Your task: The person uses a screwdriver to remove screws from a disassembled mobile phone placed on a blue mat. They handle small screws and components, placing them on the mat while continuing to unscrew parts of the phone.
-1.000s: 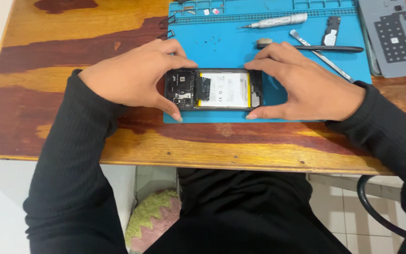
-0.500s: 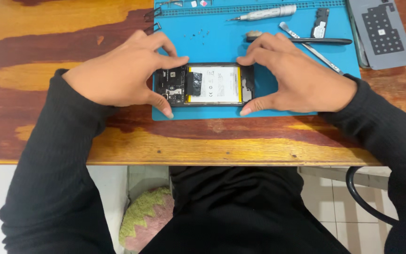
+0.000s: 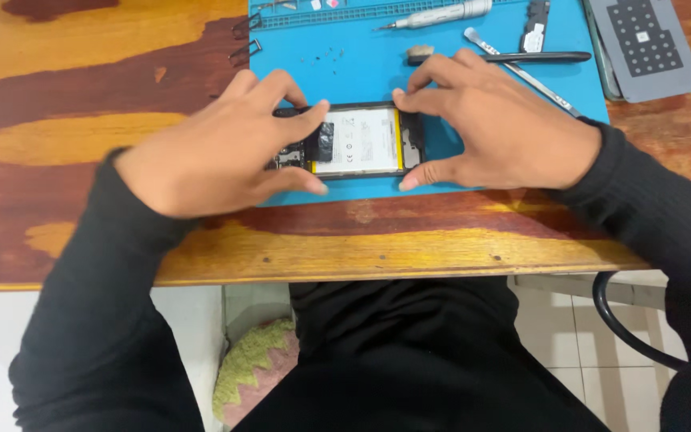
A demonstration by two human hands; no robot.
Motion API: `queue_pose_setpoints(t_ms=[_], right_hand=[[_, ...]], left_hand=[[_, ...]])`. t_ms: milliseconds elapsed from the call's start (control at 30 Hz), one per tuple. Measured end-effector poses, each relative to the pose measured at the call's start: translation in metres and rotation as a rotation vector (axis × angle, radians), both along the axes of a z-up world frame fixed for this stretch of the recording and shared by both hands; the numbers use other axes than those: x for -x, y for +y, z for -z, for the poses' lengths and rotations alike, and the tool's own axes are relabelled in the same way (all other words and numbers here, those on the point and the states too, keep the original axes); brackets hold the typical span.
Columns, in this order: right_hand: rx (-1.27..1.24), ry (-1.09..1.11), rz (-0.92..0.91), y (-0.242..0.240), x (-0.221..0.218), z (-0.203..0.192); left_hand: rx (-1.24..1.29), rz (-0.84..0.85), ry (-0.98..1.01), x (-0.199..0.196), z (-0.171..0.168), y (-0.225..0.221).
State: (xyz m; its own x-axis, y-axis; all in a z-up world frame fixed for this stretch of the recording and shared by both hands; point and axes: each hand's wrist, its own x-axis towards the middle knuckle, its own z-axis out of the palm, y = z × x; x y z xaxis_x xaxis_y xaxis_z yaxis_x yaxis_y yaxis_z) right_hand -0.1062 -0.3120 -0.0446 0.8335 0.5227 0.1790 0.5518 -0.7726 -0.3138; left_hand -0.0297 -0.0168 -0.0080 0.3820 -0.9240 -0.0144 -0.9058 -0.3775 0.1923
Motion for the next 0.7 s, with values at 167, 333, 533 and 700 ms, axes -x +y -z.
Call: queue_pose_setpoints(t_ms=[167, 333, 533, 700], right_hand=[[0.036, -0.022, -0.038, -0.007, -0.002, 0.006], [0.089, 0.016, 0.001, -0.01, -0.008, 0.011], [0.106, -0.02, -0.027, -0.007, -0.007, 0.006], [0.044, 0.048, 0.009, -0.005, -0.003, 0.001]], left_hand=[[0.141, 0.051, -0.056, 0.011, 0.009, -0.009], [0.146, 0.043, -0.036, 0.012, 0.014, -0.012], [0.166, 0.075, -0.02, 0.002, 0.028, -0.011], [0.241, 0.092, -0.119, -0.004, 0.051, -0.031]])
